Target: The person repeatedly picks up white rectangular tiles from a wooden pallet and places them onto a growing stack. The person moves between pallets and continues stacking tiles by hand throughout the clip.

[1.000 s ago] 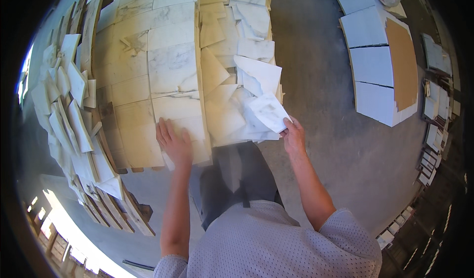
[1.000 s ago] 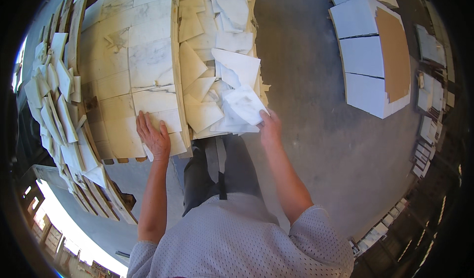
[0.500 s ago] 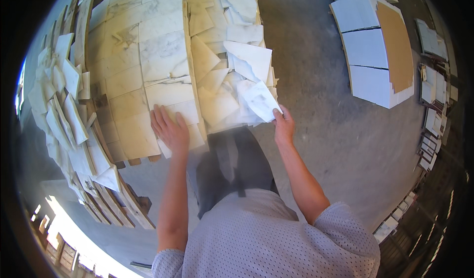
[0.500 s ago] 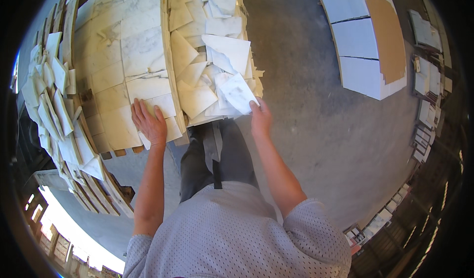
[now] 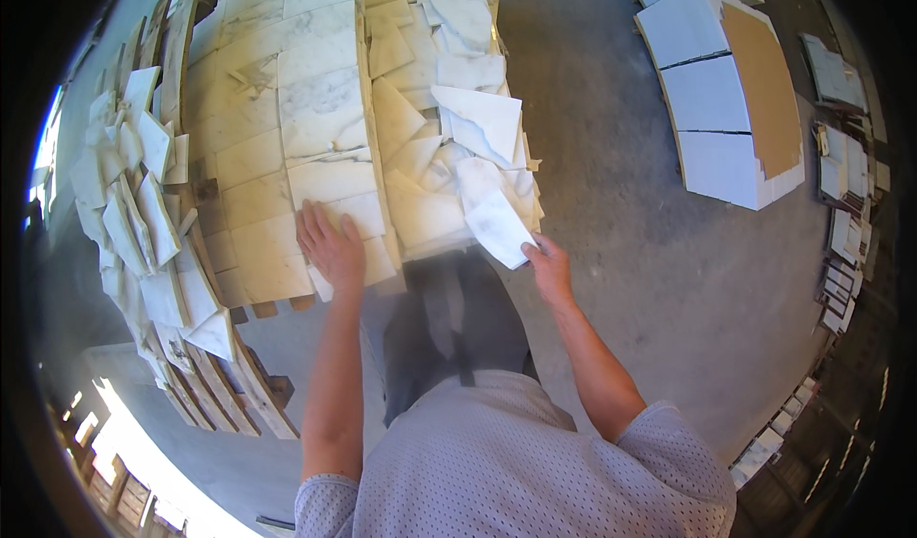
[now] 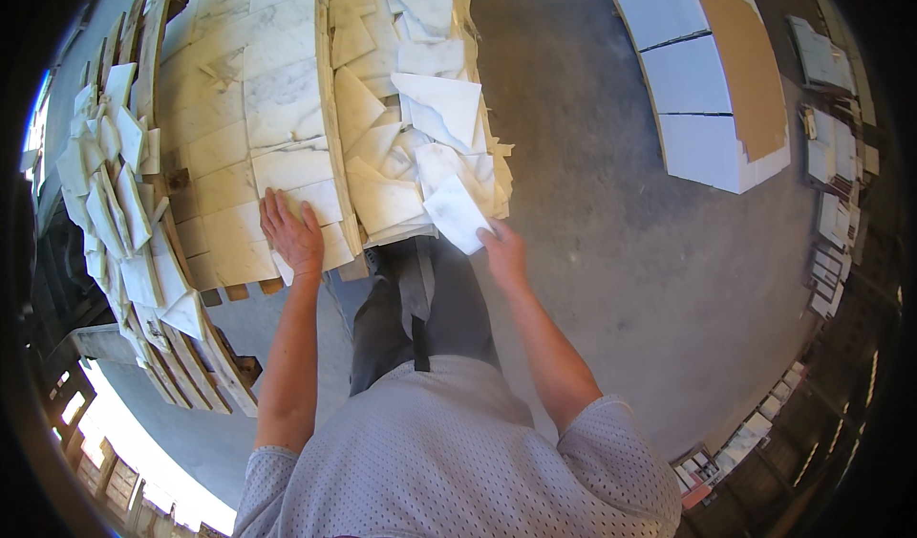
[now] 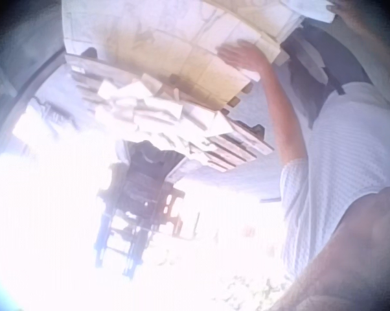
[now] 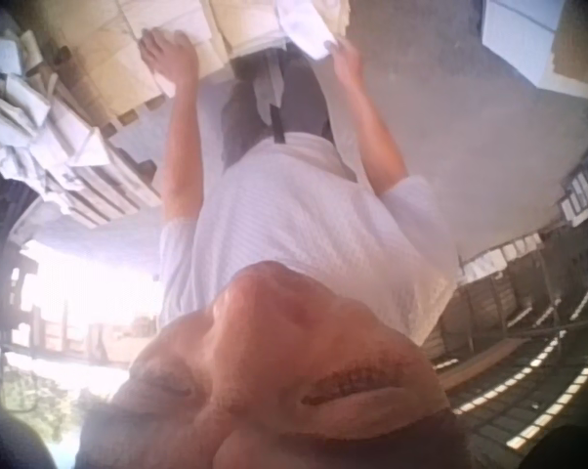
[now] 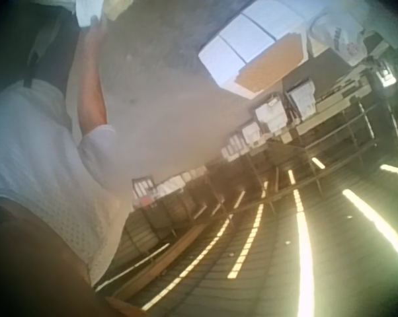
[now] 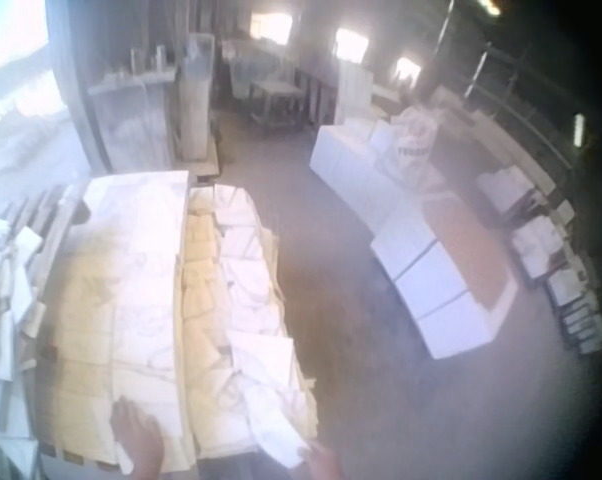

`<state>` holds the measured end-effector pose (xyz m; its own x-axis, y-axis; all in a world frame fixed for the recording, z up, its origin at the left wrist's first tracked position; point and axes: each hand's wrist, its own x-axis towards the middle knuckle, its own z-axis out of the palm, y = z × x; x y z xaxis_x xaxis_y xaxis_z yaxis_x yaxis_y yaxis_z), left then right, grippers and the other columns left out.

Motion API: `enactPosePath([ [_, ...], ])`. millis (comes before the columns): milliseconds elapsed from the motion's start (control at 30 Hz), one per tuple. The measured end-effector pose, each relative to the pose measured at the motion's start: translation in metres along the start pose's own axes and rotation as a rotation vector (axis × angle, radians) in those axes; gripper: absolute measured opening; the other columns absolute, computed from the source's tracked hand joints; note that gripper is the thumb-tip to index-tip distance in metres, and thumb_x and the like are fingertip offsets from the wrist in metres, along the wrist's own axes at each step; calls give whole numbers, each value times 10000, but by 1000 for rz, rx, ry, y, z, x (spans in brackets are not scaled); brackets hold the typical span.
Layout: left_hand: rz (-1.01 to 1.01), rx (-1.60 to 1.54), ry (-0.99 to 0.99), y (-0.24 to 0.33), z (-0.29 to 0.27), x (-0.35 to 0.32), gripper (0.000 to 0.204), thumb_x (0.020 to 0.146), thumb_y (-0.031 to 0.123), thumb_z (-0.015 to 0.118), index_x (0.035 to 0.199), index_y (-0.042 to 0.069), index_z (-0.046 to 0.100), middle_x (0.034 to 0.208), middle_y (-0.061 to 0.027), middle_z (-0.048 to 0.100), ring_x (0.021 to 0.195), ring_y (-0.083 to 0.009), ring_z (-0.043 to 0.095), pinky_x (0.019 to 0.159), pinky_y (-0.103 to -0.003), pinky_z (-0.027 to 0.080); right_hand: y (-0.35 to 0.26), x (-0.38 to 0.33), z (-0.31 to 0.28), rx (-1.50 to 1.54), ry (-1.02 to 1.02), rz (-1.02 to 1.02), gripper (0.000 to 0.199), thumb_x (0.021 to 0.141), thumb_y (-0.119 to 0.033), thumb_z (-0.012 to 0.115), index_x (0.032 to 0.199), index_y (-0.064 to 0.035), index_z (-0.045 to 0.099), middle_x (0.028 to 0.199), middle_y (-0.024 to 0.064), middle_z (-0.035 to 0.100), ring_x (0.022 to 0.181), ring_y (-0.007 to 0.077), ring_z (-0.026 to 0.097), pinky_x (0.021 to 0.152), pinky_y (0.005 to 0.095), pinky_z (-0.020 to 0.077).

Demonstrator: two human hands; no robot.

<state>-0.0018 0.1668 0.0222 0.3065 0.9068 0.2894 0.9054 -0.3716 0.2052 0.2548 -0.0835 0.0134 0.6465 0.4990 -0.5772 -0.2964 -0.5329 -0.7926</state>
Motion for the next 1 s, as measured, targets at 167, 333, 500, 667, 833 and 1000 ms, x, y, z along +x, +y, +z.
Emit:
enactPosePath([
  [167, 3, 13, 4, 0, 0, -2, 523, 872, 226, 616, 1311, -15, 463, 1429, -176, 435, 1328, -374, 382, 1083, -503, 315, -30, 3, 25, 495, -22, 61, 362, 883, -112, 631, 1197, 69, 615, 995, 96, 684, 866, 152, 636, 764, 278, 514],
  [333, 5, 20, 12, 1, 1, -1, 508, 872, 219, 610, 1299, -21, 474, 1421, -180, 441, 1319, -379, 392, 1078, -507, 323, -61, 51, 62, 352, -130, -7, 381, 909, -113, 619, 1229, 89, 573, 1082, 125, 659, 909, 202, 655, 791, 318, 559],
  [500, 4, 24, 16, 1, 1, 0, 491, 873, 208, 600, 1290, -22, 482, 1415, -183, 445, 1317, -378, 395, 1076, -507, 328, -87, 88, 104, 253, -231, -37, 357, 896, -123, 610, 1195, 72, 601, 1030, 124, 673, 873, 194, 653, 752, 338, 548],
  [667, -2, 12, 7, 1, 1, 0, 497, 871, 205, 598, 1295, -25, 478, 1414, -184, 444, 1319, -378, 393, 1079, -507, 327, -81, 99, 128, -576, 0, -285, 355, 828, -166, 633, 1136, 10, 627, 1052, 170, 660, 962, 334, 613, 853, 423, 495],
  [833, -27, 26, -41, -1, 2, -1, 514, 905, 253, 572, 1324, -20, 454, 1449, -175, 407, 1344, -371, 355, 1097, -497, 296, -73, 105, 142, -711, 57, -534, 337, 845, -169, 612, 1142, -10, 619, 1077, 169, 642, 1061, 349, 570, 919, 429, 470],
  [1000, -39, 23, -38, -2, 1, -2, 515, 894, 245, 580, 1318, -21, 458, 1445, -180, 406, 1339, -371, 358, 1099, -504, 291, -79, 97, 155, -618, 51, -554, 324, 845, -152, 610, 1135, -9, 618, 1086, 173, 644, 1051, 338, 581, 908, 422, 472],
])
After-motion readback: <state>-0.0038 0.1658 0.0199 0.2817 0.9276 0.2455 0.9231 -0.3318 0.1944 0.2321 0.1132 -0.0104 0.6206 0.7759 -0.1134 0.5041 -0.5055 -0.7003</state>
